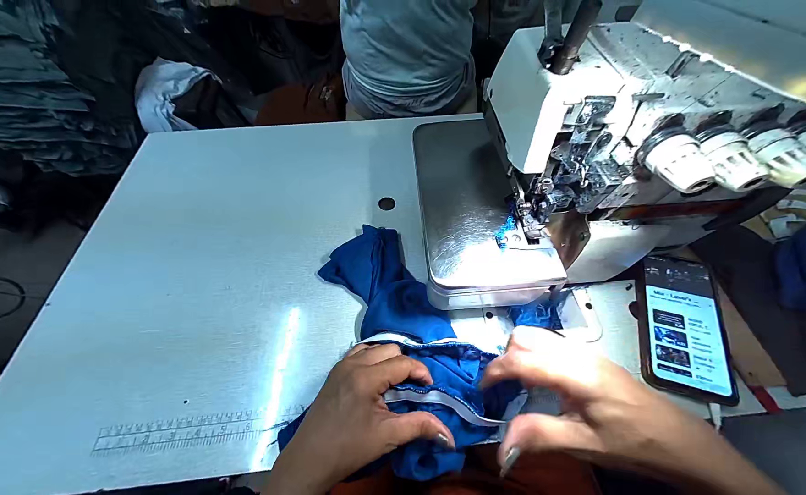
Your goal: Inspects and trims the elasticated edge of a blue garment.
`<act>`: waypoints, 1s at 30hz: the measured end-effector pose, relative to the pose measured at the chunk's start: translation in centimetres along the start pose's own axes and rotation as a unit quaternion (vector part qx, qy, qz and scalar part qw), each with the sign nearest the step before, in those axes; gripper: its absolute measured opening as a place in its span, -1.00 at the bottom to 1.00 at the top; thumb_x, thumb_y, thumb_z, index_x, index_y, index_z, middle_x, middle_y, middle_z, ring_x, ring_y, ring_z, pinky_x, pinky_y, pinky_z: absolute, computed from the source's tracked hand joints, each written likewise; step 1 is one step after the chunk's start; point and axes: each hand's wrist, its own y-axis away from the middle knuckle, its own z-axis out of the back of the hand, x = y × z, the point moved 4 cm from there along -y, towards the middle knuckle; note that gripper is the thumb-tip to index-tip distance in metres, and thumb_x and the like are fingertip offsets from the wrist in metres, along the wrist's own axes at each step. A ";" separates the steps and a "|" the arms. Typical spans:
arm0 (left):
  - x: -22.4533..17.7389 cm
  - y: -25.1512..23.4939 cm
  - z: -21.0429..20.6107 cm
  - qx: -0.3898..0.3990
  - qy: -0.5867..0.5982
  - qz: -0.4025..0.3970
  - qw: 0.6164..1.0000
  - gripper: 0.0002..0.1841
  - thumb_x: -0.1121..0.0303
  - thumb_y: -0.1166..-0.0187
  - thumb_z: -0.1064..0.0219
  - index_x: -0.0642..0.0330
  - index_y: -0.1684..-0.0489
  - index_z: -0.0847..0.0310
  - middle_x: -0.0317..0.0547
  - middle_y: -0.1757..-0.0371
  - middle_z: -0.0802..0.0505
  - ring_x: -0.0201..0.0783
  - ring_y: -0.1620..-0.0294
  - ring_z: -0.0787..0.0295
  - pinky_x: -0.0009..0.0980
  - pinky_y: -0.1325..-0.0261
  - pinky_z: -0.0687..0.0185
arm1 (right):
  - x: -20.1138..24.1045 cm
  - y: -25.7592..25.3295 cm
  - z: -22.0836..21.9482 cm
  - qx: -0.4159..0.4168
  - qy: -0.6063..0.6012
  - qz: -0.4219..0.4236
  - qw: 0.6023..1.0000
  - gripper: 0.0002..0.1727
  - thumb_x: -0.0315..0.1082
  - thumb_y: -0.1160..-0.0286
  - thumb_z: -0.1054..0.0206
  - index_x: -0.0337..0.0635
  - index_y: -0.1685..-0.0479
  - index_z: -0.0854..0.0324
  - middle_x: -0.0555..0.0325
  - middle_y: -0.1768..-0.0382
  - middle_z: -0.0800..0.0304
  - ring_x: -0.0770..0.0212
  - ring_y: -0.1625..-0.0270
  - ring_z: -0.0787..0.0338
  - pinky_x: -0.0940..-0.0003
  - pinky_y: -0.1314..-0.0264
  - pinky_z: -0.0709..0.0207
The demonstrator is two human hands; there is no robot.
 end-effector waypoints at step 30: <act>-0.5 0.5 -1.8 0.014 0.169 -0.067 0.983 -0.84 0.27 -0.56 -0.44 0.15 0.20 -0.68 -0.27 0.24 -0.85 -0.63 0.12 -0.76 -0.75 0.00 -0.64 | -3.2 1.9 5.4 -0.204 0.076 -0.183 0.959 -0.83 -0.39 -0.59 -0.27 -0.30 0.24 -0.74 0.07 0.26 -0.76 0.26 0.25 -0.75 0.30 0.17 -0.66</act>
